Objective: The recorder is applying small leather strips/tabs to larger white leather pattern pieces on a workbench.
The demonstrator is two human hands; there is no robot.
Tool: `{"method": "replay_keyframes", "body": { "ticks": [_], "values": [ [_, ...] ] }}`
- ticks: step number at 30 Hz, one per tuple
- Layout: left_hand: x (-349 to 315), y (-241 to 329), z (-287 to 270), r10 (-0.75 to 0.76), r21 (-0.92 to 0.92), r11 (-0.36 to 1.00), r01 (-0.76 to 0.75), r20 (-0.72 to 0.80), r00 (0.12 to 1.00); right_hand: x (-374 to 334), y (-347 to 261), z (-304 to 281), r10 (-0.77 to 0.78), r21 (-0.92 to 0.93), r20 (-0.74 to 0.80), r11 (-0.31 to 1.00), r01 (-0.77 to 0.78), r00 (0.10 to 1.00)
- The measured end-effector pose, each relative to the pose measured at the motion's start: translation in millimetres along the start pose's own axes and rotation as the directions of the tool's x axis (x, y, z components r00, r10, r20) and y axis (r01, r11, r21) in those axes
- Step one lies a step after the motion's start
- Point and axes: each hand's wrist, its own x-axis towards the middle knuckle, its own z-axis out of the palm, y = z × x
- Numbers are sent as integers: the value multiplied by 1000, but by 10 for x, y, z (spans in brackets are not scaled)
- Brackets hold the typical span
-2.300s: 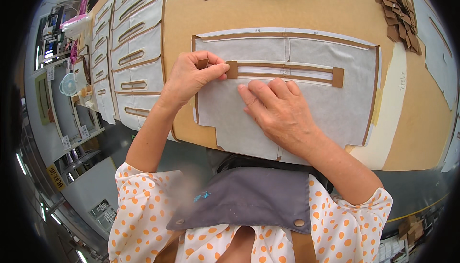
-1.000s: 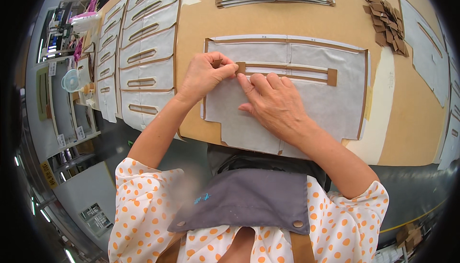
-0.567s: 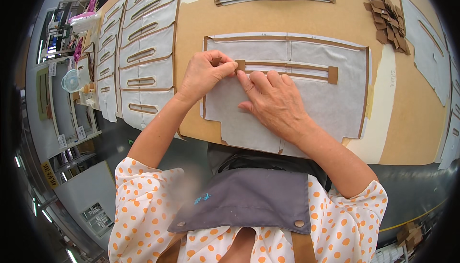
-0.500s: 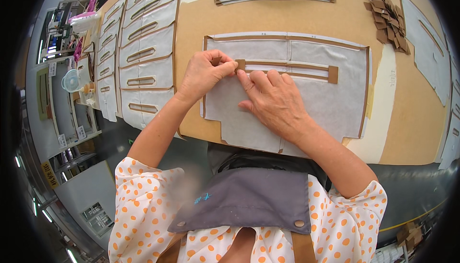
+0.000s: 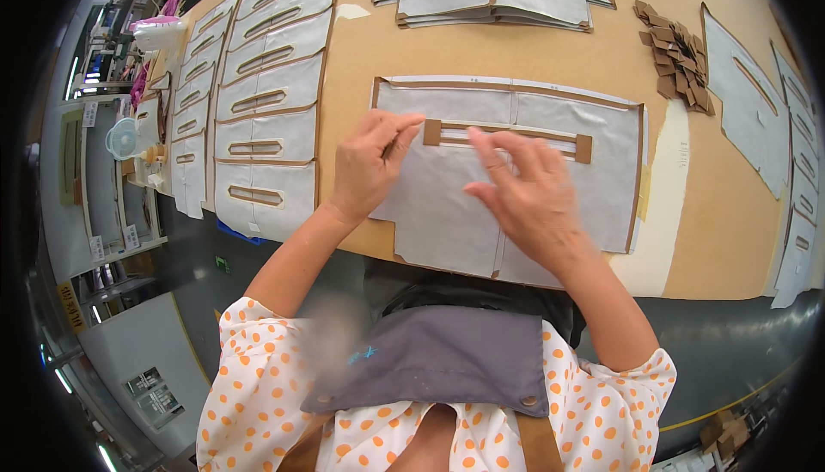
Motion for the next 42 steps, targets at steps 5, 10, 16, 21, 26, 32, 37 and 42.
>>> {"method": "replay_keyframes", "body": {
  "ticks": [5, 10, 16, 21, 26, 32, 37, 42],
  "values": [
    [-149, 48, 193, 390, 241, 897, -371, -31, 921, -529, 484, -365, 281, -76, -116, 954, -291, 953],
    [-207, 24, 159, 315, 374, 868, -326, 91, 945, -696, 558, -309, 300, -144, -71, 940, -308, 951],
    [-183, 19, 182, 321, 389, 850, -355, 152, 935, -694, 544, -317, 269, -352, 17, 903, -246, 963],
    [-179, 7, 165, 341, 380, 847, -373, 151, 928, -669, 525, -341, 252, -393, 18, 891, -225, 968],
    [-189, -24, 182, 350, 391, 837, -384, 159, 923, -652, 608, -406, 261, -228, 51, 943, -244, 964],
    [-202, -38, 215, 367, 375, 845, -382, 114, 923, -410, 1231, -654, 738, 465, -144, 639, -613, 660],
    [-228, -82, 214, 380, 371, 849, -376, 67, 923, -269, 1442, -702, 738, 528, 29, 562, -637, 674],
    [-230, 26, 205, 353, 322, 877, -357, 74, 933, -363, 1502, -661, 678, 286, -70, 717, -636, 732]
  ]
}}
